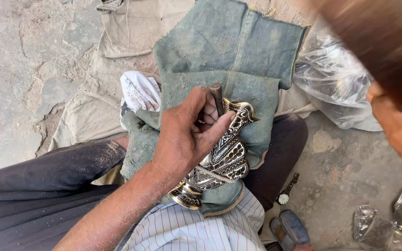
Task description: The person sits on the floor and uses a wooden mallet and metal punch to emboss or shape a silver-colored metal object with intricate patterns. The object is held in the left hand and repeatedly struck with the mallet in the right hand.
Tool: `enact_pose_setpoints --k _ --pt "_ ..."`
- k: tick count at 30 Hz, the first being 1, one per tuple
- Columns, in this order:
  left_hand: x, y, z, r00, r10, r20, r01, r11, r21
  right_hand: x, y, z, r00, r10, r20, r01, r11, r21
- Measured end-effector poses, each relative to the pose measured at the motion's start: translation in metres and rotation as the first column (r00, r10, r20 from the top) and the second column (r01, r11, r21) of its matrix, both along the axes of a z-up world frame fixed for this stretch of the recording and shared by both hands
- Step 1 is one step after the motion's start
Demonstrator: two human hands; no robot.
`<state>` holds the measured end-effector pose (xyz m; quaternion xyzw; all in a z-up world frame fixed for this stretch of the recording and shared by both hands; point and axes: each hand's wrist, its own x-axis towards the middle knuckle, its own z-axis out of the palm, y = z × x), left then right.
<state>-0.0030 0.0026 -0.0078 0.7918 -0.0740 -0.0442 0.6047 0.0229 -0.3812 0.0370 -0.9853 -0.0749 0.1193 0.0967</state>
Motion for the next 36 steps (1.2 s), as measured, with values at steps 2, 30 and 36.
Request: enact_pose_setpoints --k 2,30,36 --pt "-0.006 -0.002 -0.001 0.996 0.02 0.092 -0.019 1.0 -0.011 0.004 -0.006 -0.008 1.0 0.001 -0.003 -0.001 0.999 0.036" --pt "0.02 0.005 0.002 0.926 -0.294 0.237 0.287 0.956 0.062 -0.038 -0.075 -0.063 0.99 -0.026 -0.142 0.051 0.983 0.174" --pt "0.021 0.006 0.012 0.907 -0.345 0.243 0.326 0.938 0.115 -0.045 -0.069 -0.063 0.99 0.0 -0.139 -0.003 1.0 -0.019"
